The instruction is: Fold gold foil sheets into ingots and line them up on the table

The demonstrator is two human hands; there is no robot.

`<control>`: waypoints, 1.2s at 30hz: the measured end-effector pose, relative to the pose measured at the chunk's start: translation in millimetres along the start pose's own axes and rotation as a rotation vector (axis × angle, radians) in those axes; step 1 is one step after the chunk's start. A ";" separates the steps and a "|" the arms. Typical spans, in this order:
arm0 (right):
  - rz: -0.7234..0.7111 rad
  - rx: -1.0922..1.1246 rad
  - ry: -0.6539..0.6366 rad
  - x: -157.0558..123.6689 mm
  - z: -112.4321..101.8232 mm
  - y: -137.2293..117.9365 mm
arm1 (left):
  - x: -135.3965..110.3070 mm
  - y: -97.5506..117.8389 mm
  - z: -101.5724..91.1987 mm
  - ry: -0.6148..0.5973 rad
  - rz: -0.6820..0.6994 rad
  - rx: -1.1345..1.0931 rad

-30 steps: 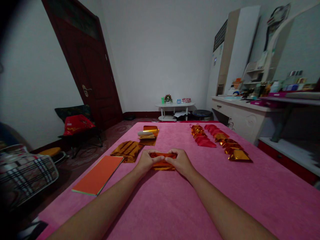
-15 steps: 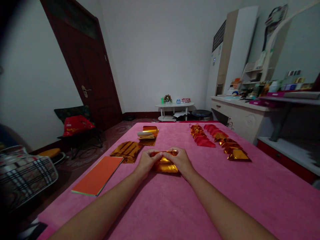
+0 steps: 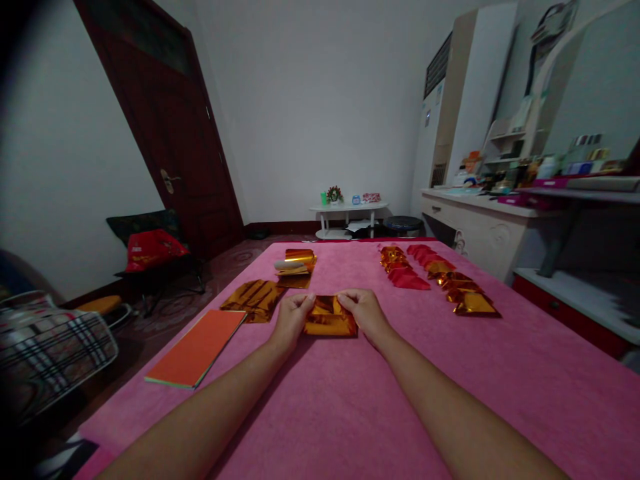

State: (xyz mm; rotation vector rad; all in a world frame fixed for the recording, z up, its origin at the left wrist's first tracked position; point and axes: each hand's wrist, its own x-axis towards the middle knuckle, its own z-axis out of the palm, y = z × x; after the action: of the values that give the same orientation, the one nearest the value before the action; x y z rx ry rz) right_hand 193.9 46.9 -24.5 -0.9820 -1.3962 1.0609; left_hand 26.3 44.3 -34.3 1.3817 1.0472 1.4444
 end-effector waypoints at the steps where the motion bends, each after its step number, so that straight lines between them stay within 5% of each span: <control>1: 0.001 -0.010 0.027 0.8 -1.9 0.1 | 0.9 -0.1 -0.9 0.008 0.013 0.022; 9: 0.006 0.007 0.122 0.0 -4.4 0.1 | 6.2 0.5 -10.0 0.080 0.079 0.148; 16: 0.027 0.021 0.083 -6.8 7.4 -8.7 | -1.2 13.5 -3.2 -0.049 -0.103 -0.017; 22: 0.063 0.032 -0.004 -10.9 17.2 -5.8 | -4.9 9.6 3.2 -0.053 -0.104 -0.047; 36: 0.106 0.000 -0.004 2.9 -8.2 8.1 | 9.5 -4.2 -10.0 0.015 -0.085 0.073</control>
State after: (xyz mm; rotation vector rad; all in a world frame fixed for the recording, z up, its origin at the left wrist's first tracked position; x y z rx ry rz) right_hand 201.9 52.5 -31.4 -1.0643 -1.3600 1.1420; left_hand 16.3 54.4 -36.0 1.3625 1.1646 1.3689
